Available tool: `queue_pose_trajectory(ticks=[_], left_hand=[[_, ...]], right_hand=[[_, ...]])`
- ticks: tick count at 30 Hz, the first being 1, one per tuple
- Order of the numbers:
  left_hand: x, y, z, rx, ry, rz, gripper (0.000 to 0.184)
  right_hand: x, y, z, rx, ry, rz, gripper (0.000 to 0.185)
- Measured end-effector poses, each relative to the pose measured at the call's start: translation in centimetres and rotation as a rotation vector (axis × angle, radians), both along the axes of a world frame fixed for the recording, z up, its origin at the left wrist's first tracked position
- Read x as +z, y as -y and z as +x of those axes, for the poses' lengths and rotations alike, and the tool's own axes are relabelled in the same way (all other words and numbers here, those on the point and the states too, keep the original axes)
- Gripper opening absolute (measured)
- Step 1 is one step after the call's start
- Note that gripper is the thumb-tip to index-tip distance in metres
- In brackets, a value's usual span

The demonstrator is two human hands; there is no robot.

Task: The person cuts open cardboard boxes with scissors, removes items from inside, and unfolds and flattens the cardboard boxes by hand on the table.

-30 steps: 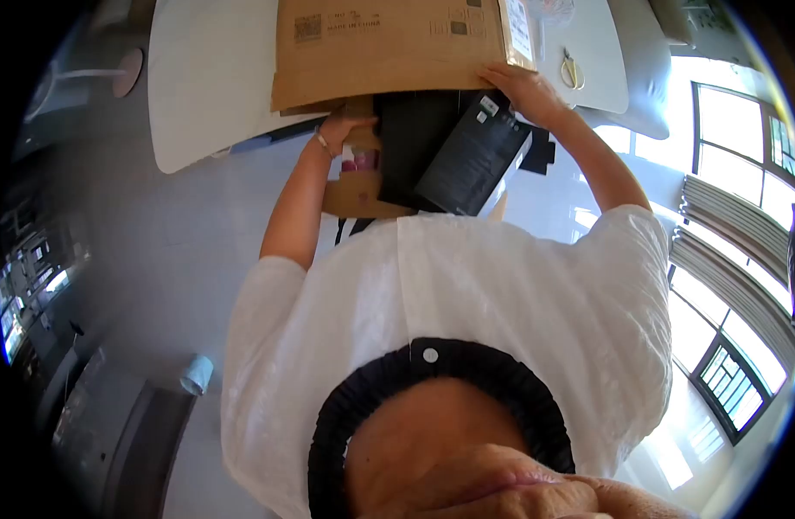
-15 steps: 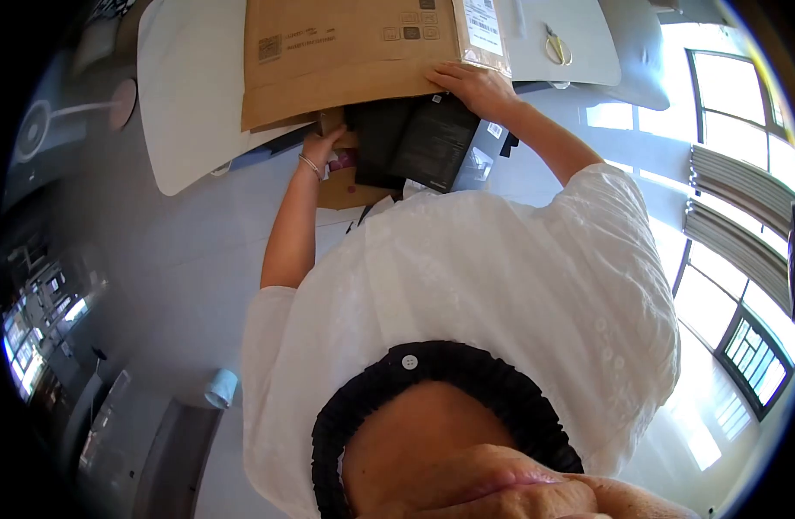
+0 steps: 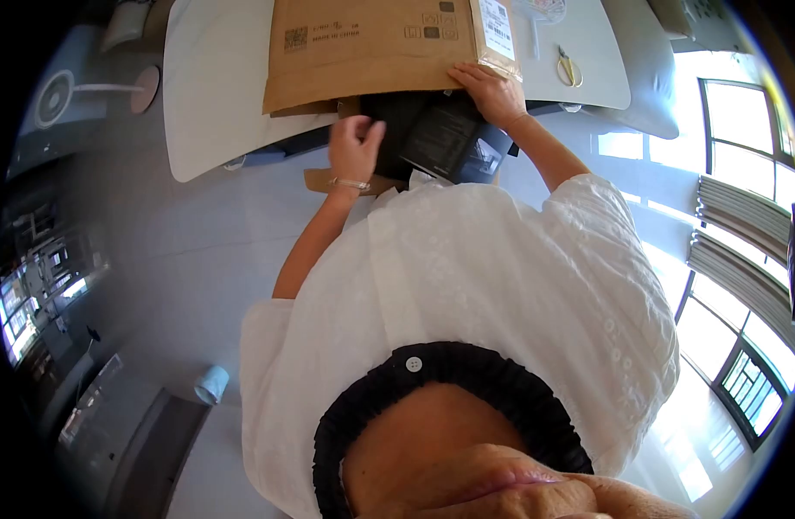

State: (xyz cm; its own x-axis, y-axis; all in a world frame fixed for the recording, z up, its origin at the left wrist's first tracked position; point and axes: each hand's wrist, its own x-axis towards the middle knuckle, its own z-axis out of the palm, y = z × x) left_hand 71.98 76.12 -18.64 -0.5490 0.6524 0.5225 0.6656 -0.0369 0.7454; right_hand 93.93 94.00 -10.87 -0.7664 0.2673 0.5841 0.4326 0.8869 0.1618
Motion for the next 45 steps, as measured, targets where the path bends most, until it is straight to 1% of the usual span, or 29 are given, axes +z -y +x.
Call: queue_pose_trajectory(ticks=[1, 3, 5, 6, 7, 9, 10, 12, 13, 15, 17, 19, 20, 23, 24, 25, 27, 29, 31, 33, 34, 35, 36, 37, 38, 39, 40, 42, 45], left_hand=[[1.3, 0.0, 1.3, -0.279, 0.113, -0.154, 0.058], [0.9, -2.3, 2.9, -0.417, 0.186, -0.359, 0.055], [1.6, -2.1, 4.8, -0.5, 0.727, -0.575, 0.056], [1.4, -2.2, 4.5, -0.648, 0.842, -0.625, 0.058], [0.7, -2.3, 4.3, -0.65, 0.841, -0.624, 0.058], [-0.2, -2.1, 3.8, -0.696, 0.92, -0.425, 0.054], [-0.5, -2.1, 3.4, -0.698, 0.918, -0.425, 0.054], [-0.2, -1.5, 2.6, -0.42, 0.989, -0.259, 0.039], [-0.5, -1.4, 1.7, -0.422, 0.988, -0.259, 0.039], [-0.9, -1.0, -0.2, -0.404, 1.121, -0.232, 0.039], [-1.3, -1.3, -1.0, -0.418, 1.161, -0.184, 0.042], [-2.0, -1.6, -2.7, -0.499, 1.183, -0.102, 0.064], [-2.0, -0.9, -3.7, -0.512, 1.217, -0.131, 0.057], [-3.3, 2.0, -6.1, -0.489, 1.273, -0.126, 0.051], [-3.3, 2.0, -5.9, -0.509, 1.296, -0.1, 0.033], [-3.0, 1.2, -5.4, -0.51, 1.296, -0.099, 0.033], [-1.2, -0.8, -2.7, -0.47, 1.362, 0.064, 0.035], [-2.0, -4.5, -2.0, -0.429, 1.326, 0.114, 0.037], [-1.6, -4.5, -1.3, -0.386, 1.288, 0.161, 0.04], [1.3, -1.9, -0.6, -0.007, 0.712, 0.028, 0.036], [-3.0, -1.5, -2.3, 0.133, 0.299, 0.158, 0.029], [-5.3, 0.6, -3.5, 0.08, 0.409, 0.013, 0.03], [-6.5, 3.9, -3.0, 0.027, 0.52, -0.132, 0.034], [-5.0, 7.2, -1.0, -0.11, 0.633, -0.064, 0.046], [-9.7, 8.2, -1.7, -0.088, 0.41, -0.36, 0.048], [-15.7, 7.8, -1.6, -0.08, 0.468, -0.558, 0.053], [-18.6, 7.5, -0.5, -0.134, 0.507, -0.647, 0.053], [-19.1, 7.0, 2.6, -0.267, 0.602, -0.662, 0.054], [-18.3, 4.4, 5.3, -0.416, 0.664, -0.587, 0.055]], right_hand=[[0.0, 0.2, 0.0, 0.001, -0.001, -0.001, 0.041], [0.1, 0.6, 0.3, -0.028, -0.026, -0.035, 0.041], [0.0, 1.1, 0.6, -0.053, -0.018, -0.038, 0.041], [-0.1, 1.2, 0.7, -0.076, -0.009, -0.042, 0.04], [-0.1, 1.2, 0.7, -0.078, -0.009, -0.04, 0.04], [0.2, 1.2, 0.5, -0.055, 0.014, -0.008, 0.039], [0.4, 1.2, 0.3, -0.057, 0.013, -0.007, 0.039], [2.0, 1.8, -0.4, -0.157, 0.163, -0.05, 0.043], [2.5, 1.9, -0.5, -0.159, 0.163, -0.048, 0.043], [3.0, 1.9, -0.7, -0.142, 0.181, -0.036, 0.041], [3.2, 1.7, -0.6, -0.13, 0.176, -0.034, 0.04], [3.1, 1.4, -0.5, -0.118, 0.171, -0.032, 0.039], [2.9, 1.2, -0.5, -0.102, 0.165, -0.047, 0.038], [3.1, 1.4, -0.1, -0.092, 0.175, -0.072, 0.038], [3.2, 1.5, 0.0, -0.097, 0.192, -0.083, 0.039], [3.2, 1.5, 0.2, -0.098, 0.192, -0.081, 0.039], [2.9, 1.5, -0.1, -0.075, 0.183, -0.068, 0.039], [2.6, 1.8, -0.2, -0.052, 0.172, -0.066, 0.039], [2.0, 1.4, 0.0, -0.029, 0.162, -0.064, 0.039], [1.4, 0.6, -0.1, -0.032, 0.097, 0.019, 0.038], [1.3, 0.4, -0.2, -0.015, 0.099, 0.022, 0.038], [1.5, 0.9, -0.1, -0.027, 0.111, -0.031, 0.038], [1.5, 1.4, 0.0, -0.039, 0.123, -0.084, 0.039], [1.6, 1.5, 0.1, -0.036, 0.11, -0.065, 0.039], [1.5, 1.3, 0.3, -0.015, 0.125, -0.092, 0.038], [1.6, 1.2, 0.4, 0.006, 0.142, -0.12, 0.038], [1.9, 1.4, 0.4, 0.003, 0.145, -0.114, 0.038], [1.3, 0.9, 0.8, 0.024, 0.166, -0.103, 0.039], [1.3, 1.3, 1.3, 0.018, 0.237, -0.05, 0.042]])
